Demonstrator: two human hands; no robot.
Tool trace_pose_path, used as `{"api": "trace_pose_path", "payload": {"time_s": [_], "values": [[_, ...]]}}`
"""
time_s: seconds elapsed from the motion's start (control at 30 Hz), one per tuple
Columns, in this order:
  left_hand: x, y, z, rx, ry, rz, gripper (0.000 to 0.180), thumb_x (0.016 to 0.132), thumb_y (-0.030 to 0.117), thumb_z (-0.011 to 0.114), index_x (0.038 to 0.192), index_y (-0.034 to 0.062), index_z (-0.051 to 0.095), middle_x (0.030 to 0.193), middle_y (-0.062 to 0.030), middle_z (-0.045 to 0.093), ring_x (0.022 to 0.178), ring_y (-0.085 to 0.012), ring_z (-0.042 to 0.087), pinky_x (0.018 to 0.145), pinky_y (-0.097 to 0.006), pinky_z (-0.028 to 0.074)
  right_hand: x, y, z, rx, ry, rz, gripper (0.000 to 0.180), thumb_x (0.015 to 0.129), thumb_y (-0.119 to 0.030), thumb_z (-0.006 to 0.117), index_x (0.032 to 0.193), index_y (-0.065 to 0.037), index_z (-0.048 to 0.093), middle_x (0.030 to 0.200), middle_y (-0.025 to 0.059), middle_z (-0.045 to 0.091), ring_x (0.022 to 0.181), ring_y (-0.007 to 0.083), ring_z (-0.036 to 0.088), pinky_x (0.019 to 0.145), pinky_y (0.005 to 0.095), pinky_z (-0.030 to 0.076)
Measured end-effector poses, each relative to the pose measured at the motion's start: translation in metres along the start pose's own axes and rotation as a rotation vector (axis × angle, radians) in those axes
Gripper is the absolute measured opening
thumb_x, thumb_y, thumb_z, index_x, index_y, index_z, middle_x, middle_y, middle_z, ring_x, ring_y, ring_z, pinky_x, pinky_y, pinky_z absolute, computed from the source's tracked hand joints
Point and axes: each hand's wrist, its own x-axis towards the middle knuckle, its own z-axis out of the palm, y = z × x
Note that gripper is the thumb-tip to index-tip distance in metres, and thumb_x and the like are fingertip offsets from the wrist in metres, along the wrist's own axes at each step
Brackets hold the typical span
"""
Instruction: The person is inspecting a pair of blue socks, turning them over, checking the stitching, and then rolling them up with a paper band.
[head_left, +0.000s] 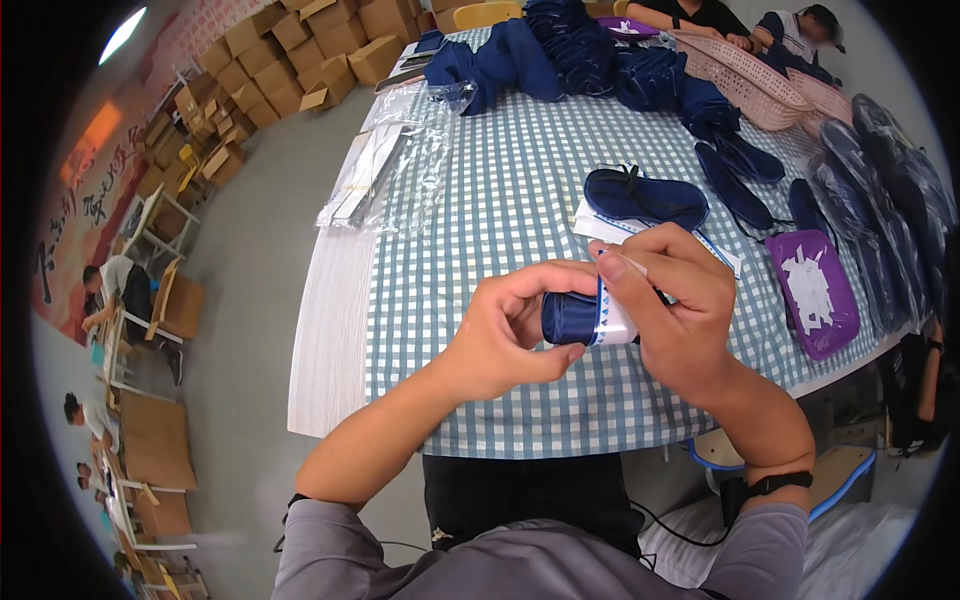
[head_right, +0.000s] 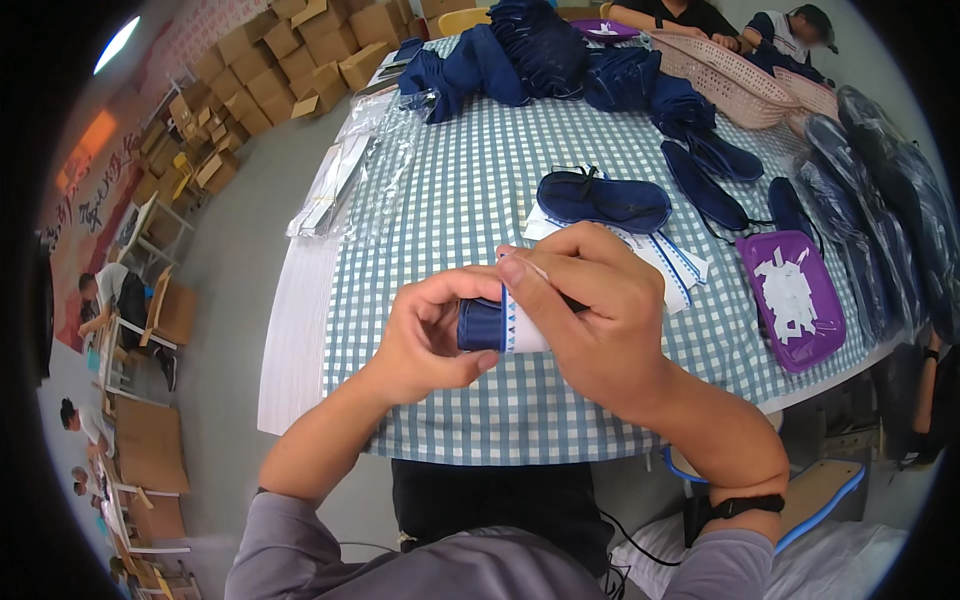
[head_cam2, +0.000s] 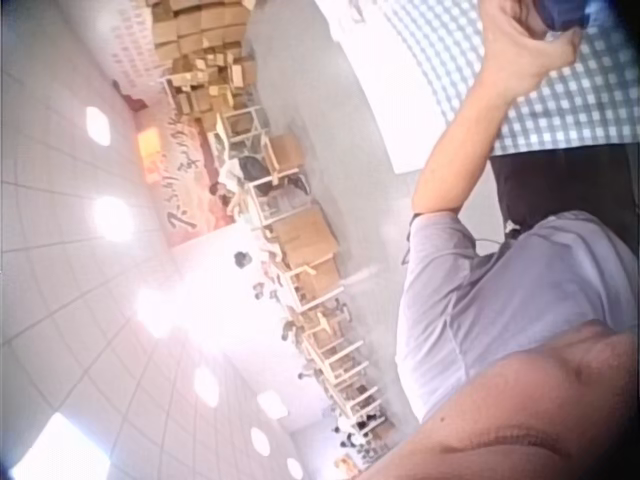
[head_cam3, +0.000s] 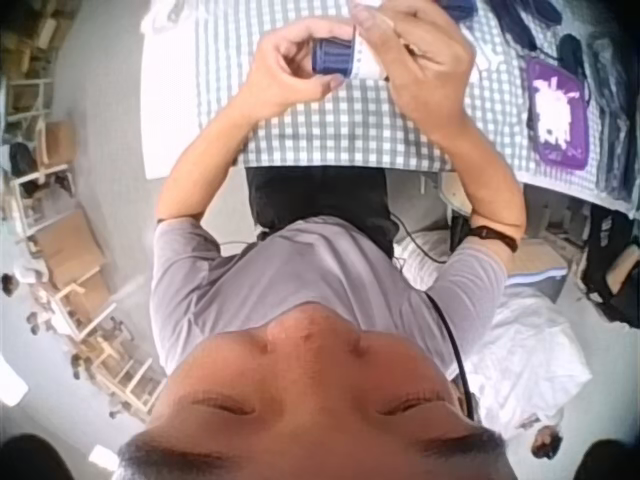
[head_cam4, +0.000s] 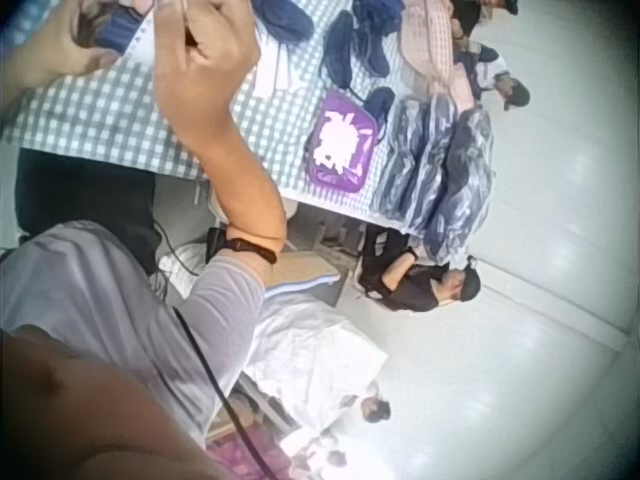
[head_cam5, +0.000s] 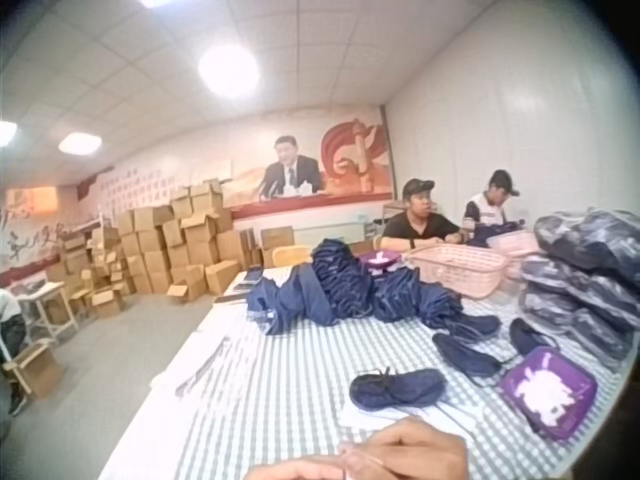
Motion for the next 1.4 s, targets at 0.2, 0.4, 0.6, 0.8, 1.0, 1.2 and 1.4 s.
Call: {"api": "trace_pose_path", "payload": {"time_s": [0.2,0.4,0.6,0.8,1.0,1.2,1.4], "values": [[0.001,-0.006,-0.001,0.012,0.007,0.045,0.062,0.079,-0.022,0.072,0.136,-0.001,0.066,0.142,-0.0115,0.062,0.127,-0.0177,0.063,0.105,-0.032,0.055,0.0,0.002,0.002,0.064,0.022,0.036,0.014,0.099,-0.009,0.078,0.101,0.004,0.082,0.084,0.0094,0.071,0.071,0.0138,0.065,0.059,0.0287,0.048],[0.002,-0.009,0.005,0.017,0.096,0.134,0.065,0.075,-0.023,0.075,0.135,0.0017,0.067,0.138,-0.0102,0.06,0.127,-0.0177,0.062,0.105,-0.031,0.055,0.0,0.004,0.001,0.17,0.011,0.138,0.015,0.1,-0.011,0.077,0.098,0.004,0.082,0.085,0.0088,0.071,0.072,0.0119,0.063,0.06,0.0279,0.046],[0.003,-0.011,0.001,-0.022,0.096,0.125,0.06,0.074,-0.023,0.076,0.127,0.0028,0.067,0.137,-0.0103,0.061,0.128,-0.0186,0.062,0.102,-0.031,0.059,-0.002,0.004,0.003,0.271,-0.019,0.227,0.016,0.101,-0.01,0.076,0.096,0.003,0.082,0.085,0.0081,0.07,0.075,0.0108,0.061,0.062,0.0269,0.043],[0.002,-0.018,-0.005,-0.019,0.057,0.189,0.058,0.073,-0.024,0.075,0.125,0.0032,0.068,0.138,-0.0114,0.061,0.132,-0.0203,0.061,0.104,-0.032,0.06,-0.003,0.004,0.004,0.369,-0.048,0.319,0.016,0.1,-0.011,0.076,0.095,0.004,0.082,0.088,0.0052,0.066,0.075,0.009,0.056,0.062,0.0259,0.04],[0.0,-0.014,-0.001,-0.016,0.032,0.154,0.058,0.074,-0.023,0.075,0.125,0.002,0.067,0.138,-0.0125,0.061,0.136,-0.0212,0.059,0.106,-0.034,0.058,-0.007,0.0,0.0,0.251,-0.043,0.214,0.014,0.099,-0.009,0.077,0.095,0.003,0.082,0.088,0.0054,0.065,0.073,0.0085,0.056,0.059,0.0268,0.04],[0.003,0.005,0.023,-0.013,0.167,0.079,0.055,0.081,-0.015,0.081,0.13,0.0002,0.061,0.138,-0.014,0.062,0.13,-0.0191,0.062,0.107,-0.034,0.056,-0.009,-0.003,0.002,0.074,-0.054,0.016,0.008,0.094,-0.002,0.079,0.099,0.003,0.082,0.088,0.007,0.067,0.078,0.0132,0.063,0.061,0.0296,0.048],[-0.008,0.002,0.018,0.265,0.155,0.099,0.056,0.083,-0.007,0.087,0.132,-0.0023,0.063,0.13,-0.013,0.068,0.119,-0.016,0.068,0.1,-0.03,0.058,-0.011,-0.003,0.002,0.027,-0.102,-0.146,0.018,0.087,0.002,0.081,0.105,0.004,0.082,0.092,0.0089,0.067,0.08,0.0197,0.062,0.066,0.0323,0.048]]}}
